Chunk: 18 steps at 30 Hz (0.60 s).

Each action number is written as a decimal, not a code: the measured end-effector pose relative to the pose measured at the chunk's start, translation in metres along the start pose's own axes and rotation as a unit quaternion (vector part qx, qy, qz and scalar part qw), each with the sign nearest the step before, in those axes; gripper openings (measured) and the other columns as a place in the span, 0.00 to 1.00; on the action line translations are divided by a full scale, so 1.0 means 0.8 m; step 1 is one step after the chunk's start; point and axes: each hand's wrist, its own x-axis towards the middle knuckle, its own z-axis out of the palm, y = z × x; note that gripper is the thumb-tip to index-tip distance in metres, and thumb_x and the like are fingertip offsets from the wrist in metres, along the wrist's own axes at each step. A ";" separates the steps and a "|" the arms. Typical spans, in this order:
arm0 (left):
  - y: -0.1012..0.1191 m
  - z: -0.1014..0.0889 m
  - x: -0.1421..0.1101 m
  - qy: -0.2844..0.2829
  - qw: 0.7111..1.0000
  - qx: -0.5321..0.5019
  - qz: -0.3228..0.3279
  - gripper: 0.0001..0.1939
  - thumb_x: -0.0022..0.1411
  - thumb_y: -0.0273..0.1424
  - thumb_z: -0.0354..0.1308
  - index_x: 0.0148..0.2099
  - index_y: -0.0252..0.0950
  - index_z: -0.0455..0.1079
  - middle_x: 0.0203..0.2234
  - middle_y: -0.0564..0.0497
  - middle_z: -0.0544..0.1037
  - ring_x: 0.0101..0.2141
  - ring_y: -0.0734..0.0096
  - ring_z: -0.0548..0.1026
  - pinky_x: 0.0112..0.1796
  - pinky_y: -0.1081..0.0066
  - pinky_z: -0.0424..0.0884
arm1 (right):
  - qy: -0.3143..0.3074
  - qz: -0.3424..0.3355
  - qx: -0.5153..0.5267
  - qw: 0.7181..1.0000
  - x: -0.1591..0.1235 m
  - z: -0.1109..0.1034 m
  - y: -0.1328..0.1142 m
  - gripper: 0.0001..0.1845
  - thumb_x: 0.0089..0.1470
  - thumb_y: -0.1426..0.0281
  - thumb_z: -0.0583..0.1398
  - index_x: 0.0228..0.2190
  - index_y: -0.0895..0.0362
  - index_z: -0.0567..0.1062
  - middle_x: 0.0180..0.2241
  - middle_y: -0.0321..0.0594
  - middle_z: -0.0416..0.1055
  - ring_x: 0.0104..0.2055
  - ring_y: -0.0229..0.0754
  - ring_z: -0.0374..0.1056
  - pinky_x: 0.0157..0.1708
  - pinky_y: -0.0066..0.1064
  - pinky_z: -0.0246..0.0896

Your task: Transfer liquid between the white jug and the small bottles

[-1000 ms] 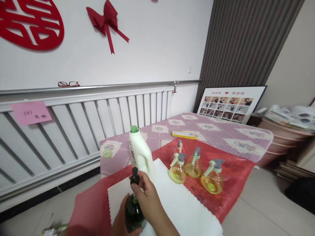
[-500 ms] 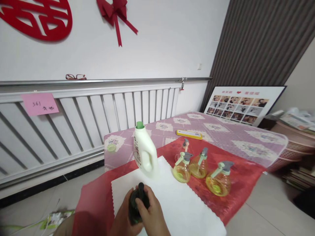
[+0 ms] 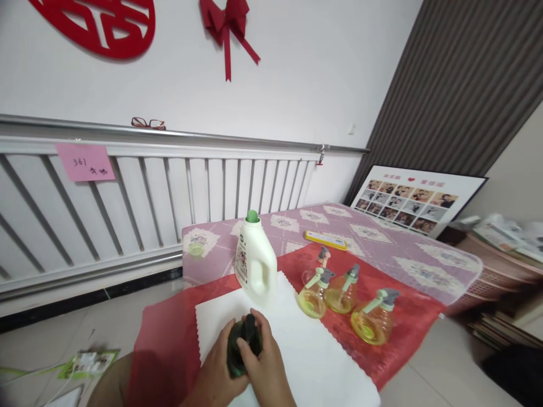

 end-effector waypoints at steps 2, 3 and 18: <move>-0.001 0.000 0.000 -0.003 1.000 -0.012 0.002 0.46 0.45 0.32 0.61 0.66 0.31 0.51 0.63 0.37 0.65 0.62 0.50 0.65 0.61 0.56 0.63 | -0.009 -0.005 0.000 1.000 -0.001 -0.004 -0.006 0.28 0.50 0.65 0.63 0.54 0.51 0.69 0.49 0.44 0.79 0.52 0.49 0.74 0.52 0.40 0.70; -0.002 0.000 0.000 -0.006 1.000 -0.016 0.004 0.47 0.44 0.32 0.62 0.66 0.30 0.51 0.63 0.37 0.65 0.62 0.50 0.64 0.62 0.57 0.62 | -0.014 -0.013 -0.006 1.000 -0.001 -0.006 -0.008 0.26 0.50 0.65 0.63 0.52 0.50 0.71 0.48 0.43 0.79 0.52 0.50 0.74 0.52 0.40 0.70; -0.007 -0.002 0.001 -0.034 0.999 -0.024 -0.006 0.50 0.41 0.30 0.62 0.67 0.30 0.50 0.64 0.38 0.63 0.63 0.50 0.62 0.63 0.57 0.60 | -0.038 -0.040 -0.092 0.994 0.009 -0.013 -0.016 0.17 0.52 0.61 0.60 0.42 0.54 0.77 0.42 0.46 0.77 0.47 0.51 0.74 0.49 0.40 0.69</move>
